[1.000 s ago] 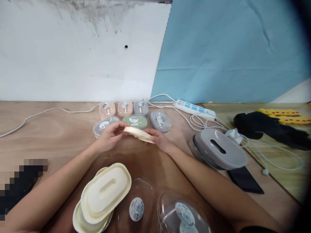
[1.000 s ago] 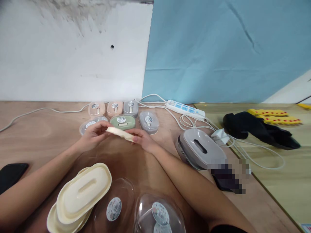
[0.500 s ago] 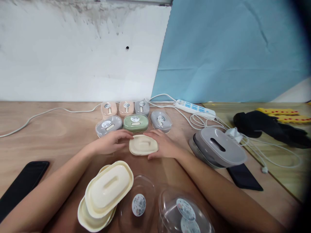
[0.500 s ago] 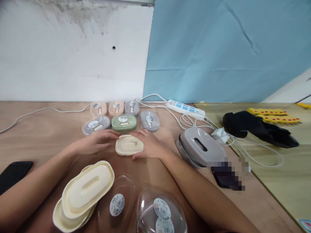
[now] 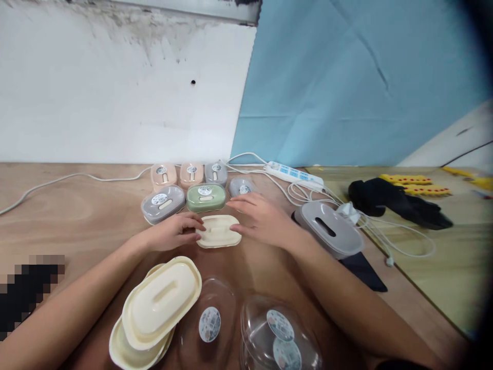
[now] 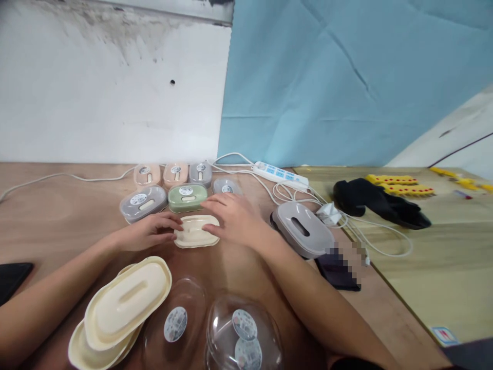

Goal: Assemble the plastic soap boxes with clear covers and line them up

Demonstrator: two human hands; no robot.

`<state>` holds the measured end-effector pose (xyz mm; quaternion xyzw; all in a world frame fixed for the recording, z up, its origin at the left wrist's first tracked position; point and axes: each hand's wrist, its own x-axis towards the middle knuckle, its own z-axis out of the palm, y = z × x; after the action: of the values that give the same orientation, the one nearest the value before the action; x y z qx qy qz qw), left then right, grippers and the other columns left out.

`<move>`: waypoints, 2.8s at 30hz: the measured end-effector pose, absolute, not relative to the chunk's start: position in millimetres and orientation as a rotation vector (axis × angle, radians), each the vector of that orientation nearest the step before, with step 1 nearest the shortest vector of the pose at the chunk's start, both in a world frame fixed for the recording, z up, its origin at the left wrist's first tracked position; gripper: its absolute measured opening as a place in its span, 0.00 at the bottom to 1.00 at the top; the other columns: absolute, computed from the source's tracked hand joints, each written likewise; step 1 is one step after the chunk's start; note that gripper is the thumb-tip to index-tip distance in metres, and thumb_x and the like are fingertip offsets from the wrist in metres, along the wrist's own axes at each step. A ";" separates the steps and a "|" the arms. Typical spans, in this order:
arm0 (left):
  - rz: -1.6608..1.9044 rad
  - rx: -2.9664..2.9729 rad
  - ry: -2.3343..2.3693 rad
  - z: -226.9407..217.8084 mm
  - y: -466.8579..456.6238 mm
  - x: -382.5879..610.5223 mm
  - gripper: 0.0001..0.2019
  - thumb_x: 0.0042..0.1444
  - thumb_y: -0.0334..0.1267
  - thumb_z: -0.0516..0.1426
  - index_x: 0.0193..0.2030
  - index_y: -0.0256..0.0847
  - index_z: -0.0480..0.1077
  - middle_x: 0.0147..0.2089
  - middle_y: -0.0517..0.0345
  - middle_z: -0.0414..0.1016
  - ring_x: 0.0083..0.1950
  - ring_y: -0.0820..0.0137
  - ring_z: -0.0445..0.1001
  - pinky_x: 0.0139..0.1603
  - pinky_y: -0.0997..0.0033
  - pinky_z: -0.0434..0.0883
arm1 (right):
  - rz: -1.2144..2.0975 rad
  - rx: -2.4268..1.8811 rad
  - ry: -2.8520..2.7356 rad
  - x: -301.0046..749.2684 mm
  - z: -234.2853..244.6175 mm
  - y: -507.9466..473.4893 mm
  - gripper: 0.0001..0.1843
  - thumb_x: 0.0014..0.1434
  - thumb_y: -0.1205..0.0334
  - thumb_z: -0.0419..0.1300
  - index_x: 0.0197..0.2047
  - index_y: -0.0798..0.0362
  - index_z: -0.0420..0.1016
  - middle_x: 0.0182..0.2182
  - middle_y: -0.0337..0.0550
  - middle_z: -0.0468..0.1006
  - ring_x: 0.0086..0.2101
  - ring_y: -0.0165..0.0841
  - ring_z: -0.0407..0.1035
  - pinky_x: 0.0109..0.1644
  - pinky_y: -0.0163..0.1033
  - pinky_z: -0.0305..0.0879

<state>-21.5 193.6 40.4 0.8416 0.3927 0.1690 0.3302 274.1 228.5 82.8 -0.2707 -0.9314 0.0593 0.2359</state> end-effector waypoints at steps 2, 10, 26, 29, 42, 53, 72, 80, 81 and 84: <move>0.447 2.189 1.025 39.5 194.2 -22.4 0.14 0.66 0.44 0.56 0.51 0.42 0.77 0.56 0.48 0.74 0.54 0.63 0.75 0.56 0.64 0.71 | 0.088 -0.885 -2.627 291.5 115.5 221.1 0.32 0.61 0.46 0.64 0.64 0.49 0.70 0.60 0.52 0.74 0.58 0.50 0.69 0.60 0.58 0.68; 0.472 2.152 1.044 34.0 197.5 -25.7 0.15 0.67 0.47 0.55 0.49 0.40 0.77 0.46 0.51 0.75 0.45 0.66 0.76 0.46 0.68 0.71 | -0.059 -1.983 -2.468 381.8 150.0 236.0 0.48 0.50 0.34 0.66 0.69 0.47 0.64 0.58 0.56 0.76 0.53 0.63 0.72 0.48 0.59 0.69; 0.499 2.136 1.060 31.8 197.0 -24.9 0.15 0.66 0.48 0.56 0.48 0.40 0.77 0.44 0.51 0.75 0.42 0.67 0.74 0.43 0.68 0.71 | 0.060 -2.255 -2.419 388.9 149.7 246.6 0.31 0.49 0.35 0.65 0.48 0.48 0.76 0.40 0.52 0.82 0.40 0.55 0.76 0.39 0.52 0.69; 0.508 2.147 1.053 30.6 197.8 -24.8 0.14 0.66 0.47 0.56 0.47 0.40 0.77 0.44 0.51 0.75 0.42 0.67 0.74 0.44 0.68 0.71 | -0.128 -2.105 -2.383 382.8 158.2 234.2 0.32 0.52 0.35 0.62 0.52 0.49 0.75 0.45 0.54 0.81 0.44 0.59 0.75 0.42 0.59 0.71; 0.621 2.103 1.143 22.1 196.5 -22.9 0.22 0.56 0.44 0.64 0.56 0.39 0.71 0.47 0.51 0.72 0.40 0.68 0.72 0.41 0.67 0.72 | 0.238 -0.877 -2.610 286.7 112.1 214.8 0.35 0.52 0.51 0.71 0.62 0.46 0.71 0.59 0.53 0.69 0.57 0.52 0.68 0.61 0.58 0.67; 0.565 1.990 1.187 19.7 199.7 -27.5 0.28 0.54 0.47 0.65 0.59 0.38 0.70 0.38 0.57 0.73 0.35 0.68 0.71 0.37 0.68 0.69 | 0.362 -1.250 -2.826 294.4 70.9 229.1 0.33 0.46 0.52 0.72 0.55 0.52 0.74 0.50 0.55 0.78 0.47 0.55 0.74 0.47 0.55 0.71; 0.823 2.080 1.004 40.2 190.5 -14.2 0.45 0.45 0.53 0.72 0.68 0.42 0.63 0.60 0.46 0.73 0.55 0.55 0.73 0.55 0.56 0.73 | 0.448 -0.488 -2.581 224.7 55.4 224.3 0.63 0.49 0.44 0.73 0.76 0.45 0.39 0.70 0.58 0.57 0.68 0.52 0.54 0.69 0.60 0.58; 0.881 2.289 0.867 43.2 192.3 -12.2 0.45 0.47 0.51 0.71 0.71 0.46 0.61 0.67 0.44 0.68 0.67 0.49 0.67 0.67 0.48 0.65 | 0.444 -0.456 -2.533 226.4 57.0 217.9 0.69 0.48 0.35 0.70 0.77 0.45 0.30 0.73 0.58 0.50 0.71 0.52 0.48 0.70 0.58 0.57; 0.900 2.286 0.868 43.6 192.3 -13.0 0.45 0.46 0.51 0.72 0.70 0.46 0.63 0.66 0.44 0.70 0.65 0.49 0.68 0.66 0.48 0.66 | 0.451 -0.461 -2.526 228.3 57.0 218.1 0.70 0.47 0.34 0.70 0.77 0.45 0.30 0.73 0.58 0.49 0.71 0.52 0.47 0.70 0.59 0.56; 0.946 2.202 0.973 42.0 193.4 -19.0 0.43 0.43 0.52 0.73 0.66 0.45 0.68 0.62 0.44 0.74 0.62 0.49 0.72 0.64 0.48 0.68 | 0.479 -0.546 -2.516 240.3 55.0 220.8 0.72 0.43 0.31 0.71 0.77 0.46 0.34 0.73 0.59 0.50 0.70 0.55 0.48 0.71 0.63 0.53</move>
<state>-19.0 193.4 42.0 0.8187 0.3618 0.3519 0.2740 240.3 220.8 55.0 -0.2013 -0.9282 0.1767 0.2584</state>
